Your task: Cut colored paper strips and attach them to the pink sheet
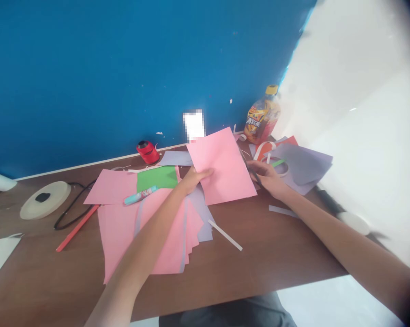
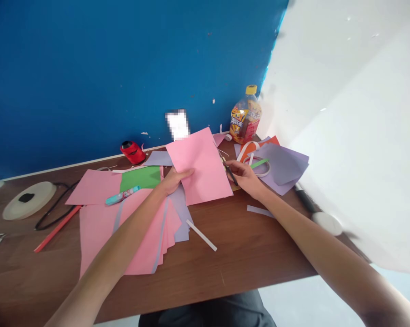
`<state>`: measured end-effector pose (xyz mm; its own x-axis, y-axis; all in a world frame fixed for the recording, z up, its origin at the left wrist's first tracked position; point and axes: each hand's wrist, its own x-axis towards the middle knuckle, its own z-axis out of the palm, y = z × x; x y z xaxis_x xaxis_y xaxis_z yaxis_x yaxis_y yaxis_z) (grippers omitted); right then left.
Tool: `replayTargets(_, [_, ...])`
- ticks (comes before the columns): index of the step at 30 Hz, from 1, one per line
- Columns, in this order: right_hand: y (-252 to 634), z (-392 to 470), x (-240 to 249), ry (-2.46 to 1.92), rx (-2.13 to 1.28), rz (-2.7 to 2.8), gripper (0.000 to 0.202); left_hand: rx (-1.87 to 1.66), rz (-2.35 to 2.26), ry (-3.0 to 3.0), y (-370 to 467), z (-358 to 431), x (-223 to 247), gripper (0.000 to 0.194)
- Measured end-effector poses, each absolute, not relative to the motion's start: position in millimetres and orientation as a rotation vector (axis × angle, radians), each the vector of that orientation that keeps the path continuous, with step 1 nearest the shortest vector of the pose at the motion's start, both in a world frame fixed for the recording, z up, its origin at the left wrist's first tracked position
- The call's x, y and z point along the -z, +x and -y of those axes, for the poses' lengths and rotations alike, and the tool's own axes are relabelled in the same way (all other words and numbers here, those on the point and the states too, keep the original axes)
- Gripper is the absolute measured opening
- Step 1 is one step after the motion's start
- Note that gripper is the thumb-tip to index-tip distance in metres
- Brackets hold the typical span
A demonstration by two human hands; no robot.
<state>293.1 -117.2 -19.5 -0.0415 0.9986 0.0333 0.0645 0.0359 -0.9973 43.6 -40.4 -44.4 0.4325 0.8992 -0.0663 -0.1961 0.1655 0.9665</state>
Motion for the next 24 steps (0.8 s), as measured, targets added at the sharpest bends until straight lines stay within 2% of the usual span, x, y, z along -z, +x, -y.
replayTargets(9, [296.1,111.0,29.2,-1.193,-1.046,1.363,0.032,-0.853,-0.791,1.283,42.9,43.7,44.0,0.053])
replayTargets(16, [294.0,114.7,21.3,-1.252,-1.093,1.377,0.037,-0.892,-0.827,1.286,44.3,43.5,44.2,0.053])
replayTargets(24, [295.0,113.5,25.5,-1.213,-1.092,1.365,0.032,-0.846,-0.807,1.36,43.8,45.8,42.5,0.053])
